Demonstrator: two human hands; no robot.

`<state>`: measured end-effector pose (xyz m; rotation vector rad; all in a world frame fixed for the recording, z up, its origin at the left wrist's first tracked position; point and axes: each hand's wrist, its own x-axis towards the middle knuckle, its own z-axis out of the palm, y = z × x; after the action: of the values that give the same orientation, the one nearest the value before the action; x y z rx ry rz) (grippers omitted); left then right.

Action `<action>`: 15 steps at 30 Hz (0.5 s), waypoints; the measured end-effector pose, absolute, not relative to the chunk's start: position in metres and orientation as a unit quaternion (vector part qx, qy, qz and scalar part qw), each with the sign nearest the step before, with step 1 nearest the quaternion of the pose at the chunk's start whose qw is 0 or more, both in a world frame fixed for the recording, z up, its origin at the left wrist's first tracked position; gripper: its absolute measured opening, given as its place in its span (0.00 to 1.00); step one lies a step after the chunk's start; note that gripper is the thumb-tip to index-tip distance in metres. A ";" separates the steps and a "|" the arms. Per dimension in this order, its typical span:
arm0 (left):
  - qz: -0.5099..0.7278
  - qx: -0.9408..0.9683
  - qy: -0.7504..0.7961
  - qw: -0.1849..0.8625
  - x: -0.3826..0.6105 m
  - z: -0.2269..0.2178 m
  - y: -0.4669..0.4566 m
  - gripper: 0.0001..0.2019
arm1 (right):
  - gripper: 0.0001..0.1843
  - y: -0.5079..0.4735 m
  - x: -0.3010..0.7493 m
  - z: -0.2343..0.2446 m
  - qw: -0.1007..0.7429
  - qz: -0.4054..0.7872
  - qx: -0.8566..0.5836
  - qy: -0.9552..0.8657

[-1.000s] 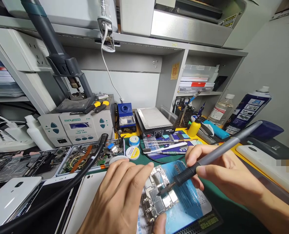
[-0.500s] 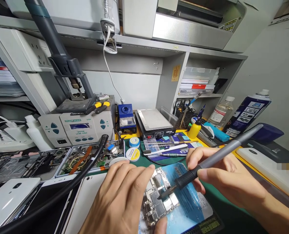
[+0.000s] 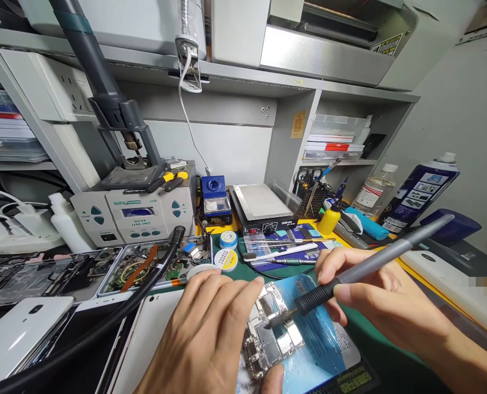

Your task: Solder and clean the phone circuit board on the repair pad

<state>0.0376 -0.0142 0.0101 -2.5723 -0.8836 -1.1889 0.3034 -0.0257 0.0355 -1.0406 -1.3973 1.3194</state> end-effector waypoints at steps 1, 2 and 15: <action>-0.400 -0.863 -0.296 0.086 0.038 0.010 -0.014 0.25 | 0.06 -0.026 0.303 0.036 0.460 0.537 -0.422 -0.568; -0.399 -0.865 -0.293 0.084 0.038 0.010 -0.014 0.26 | 0.06 -0.026 0.303 0.036 0.461 0.536 -0.421 -0.568; -0.409 -0.864 -0.286 0.063 0.039 0.004 -0.012 0.29 | 0.06 -0.027 0.305 0.032 0.461 0.530 -0.414 -0.579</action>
<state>0.0389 -0.0124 0.0043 -2.6118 -0.8653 -1.2355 0.3046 -0.0267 0.0321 -1.0193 -1.4242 1.3051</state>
